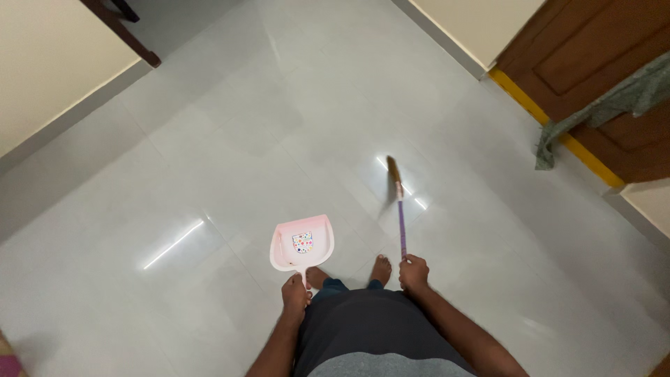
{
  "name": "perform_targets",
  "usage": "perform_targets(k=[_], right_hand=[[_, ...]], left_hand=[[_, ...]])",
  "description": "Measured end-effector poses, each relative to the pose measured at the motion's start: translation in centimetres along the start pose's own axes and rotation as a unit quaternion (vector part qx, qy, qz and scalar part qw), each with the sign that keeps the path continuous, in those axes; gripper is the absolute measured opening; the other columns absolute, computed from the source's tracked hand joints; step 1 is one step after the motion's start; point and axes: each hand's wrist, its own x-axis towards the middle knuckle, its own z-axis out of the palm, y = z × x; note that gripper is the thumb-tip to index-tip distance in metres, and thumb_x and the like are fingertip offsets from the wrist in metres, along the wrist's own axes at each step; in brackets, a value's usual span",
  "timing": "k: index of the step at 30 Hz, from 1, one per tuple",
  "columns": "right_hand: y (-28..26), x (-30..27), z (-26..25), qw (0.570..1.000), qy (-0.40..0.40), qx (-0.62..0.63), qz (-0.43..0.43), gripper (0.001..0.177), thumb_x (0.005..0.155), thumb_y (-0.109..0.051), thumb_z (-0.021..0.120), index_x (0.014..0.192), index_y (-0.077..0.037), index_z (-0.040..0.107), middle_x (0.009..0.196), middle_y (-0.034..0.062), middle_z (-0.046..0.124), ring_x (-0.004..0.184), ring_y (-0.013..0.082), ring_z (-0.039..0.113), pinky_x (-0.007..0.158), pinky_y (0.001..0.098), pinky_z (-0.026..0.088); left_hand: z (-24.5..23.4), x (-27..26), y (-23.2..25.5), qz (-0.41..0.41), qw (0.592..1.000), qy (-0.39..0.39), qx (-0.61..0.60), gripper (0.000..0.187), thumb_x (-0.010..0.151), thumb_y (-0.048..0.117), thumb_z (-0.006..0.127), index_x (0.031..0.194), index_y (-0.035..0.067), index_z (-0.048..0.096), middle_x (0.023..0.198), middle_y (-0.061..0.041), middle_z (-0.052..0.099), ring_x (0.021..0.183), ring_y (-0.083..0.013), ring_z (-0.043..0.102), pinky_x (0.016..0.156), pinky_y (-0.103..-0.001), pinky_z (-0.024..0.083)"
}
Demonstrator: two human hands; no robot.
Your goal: The person sweeps the floor with a broom and a dustpan, moving along a hallway and toward a doorway.
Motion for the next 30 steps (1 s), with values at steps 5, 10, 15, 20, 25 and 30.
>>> perform_targets(k=[5, 10, 15, 20, 25, 30], right_hand=[[-0.6, -0.9, -0.3, 0.998, 0.055, 0.008, 0.008, 0.04, 0.101, -0.014, 0.055, 0.14, -0.006, 0.061, 0.059, 0.01, 0.056, 0.044, 0.0185, 0.048, 0.038, 0.0357, 0.039], [-1.0, -1.2, -0.1, 0.999, 0.026, 0.022, -0.029, 0.042, 0.099, -0.009, 0.056, 0.14, -0.005, 0.062, 0.059, 0.0069, 0.055, 0.044, 0.014, 0.047, 0.037, 0.0334, 0.04], [-1.9, -1.8, 0.9, 0.999, -0.036, -0.012, -0.032, 0.046, 0.097, -0.008, 0.059, 0.142, -0.004, 0.058, 0.058, 0.0066, 0.058, 0.042, 0.0129, 0.046, 0.037, 0.0322, 0.037], [-1.8, -1.4, 2.1, 0.991, -0.112, -0.038, -0.068, 0.042, 0.096, -0.008, 0.059, 0.137, 0.0, 0.065, 0.056, 0.0068, 0.055, 0.04, 0.0133, 0.043, 0.036, 0.0321, 0.035], [-1.8, -1.0, 2.9, 0.987, -0.139, -0.066, -0.052, 0.044, 0.095, -0.007, 0.058, 0.138, -0.001, 0.06, 0.057, 0.0064, 0.055, 0.04, 0.0147, 0.044, 0.038, 0.0325, 0.038], [-2.2, -0.4, 3.5, 0.992, -0.109, -0.062, -0.025, 0.044, 0.096, -0.011, 0.063, 0.138, 0.001, 0.063, 0.064, 0.0072, 0.063, 0.046, 0.013, 0.048, 0.041, 0.0305, 0.04]], left_hand=[[0.6, 1.4, 0.3, 0.005, 1.0, -0.01, 0.02, 0.034, 0.104, 0.03, 0.047, 0.104, 0.001, 0.066, 0.072, -0.008, 0.059, 0.048, -0.0147, 0.049, 0.039, -0.029, 0.038], [0.8, 2.5, 0.5, 0.004, 1.0, -0.013, 0.027, 0.033, 0.103, 0.03, 0.048, 0.106, 0.003, 0.067, 0.071, -0.007, 0.06, 0.048, -0.0151, 0.049, 0.039, -0.03, 0.038], [0.5, 2.7, 0.7, 0.023, 0.999, -0.027, 0.028, 0.035, 0.103, 0.03, 0.047, 0.099, 0.004, 0.07, 0.07, -0.006, 0.058, 0.047, -0.0132, 0.048, 0.039, -0.028, 0.038], [0.0, 2.5, 1.1, 0.026, 0.999, -0.019, 0.021, 0.036, 0.105, 0.031, 0.047, 0.09, 0.002, 0.063, 0.069, -0.006, 0.058, 0.047, -0.0136, 0.047, 0.039, -0.029, 0.037], [-0.6, 2.4, 1.6, 0.011, 1.0, -0.006, 0.013, 0.037, 0.105, 0.031, 0.046, 0.09, 0.001, 0.063, 0.068, -0.008, 0.059, 0.048, -0.0142, 0.049, 0.04, -0.029, 0.038], [-1.5, 2.2, 1.5, 0.004, 1.0, 0.001, -0.006, 0.033, 0.104, 0.03, 0.046, 0.099, 0.003, 0.063, 0.072, -0.007, 0.059, 0.049, -0.014, 0.05, 0.04, -0.029, 0.038]])
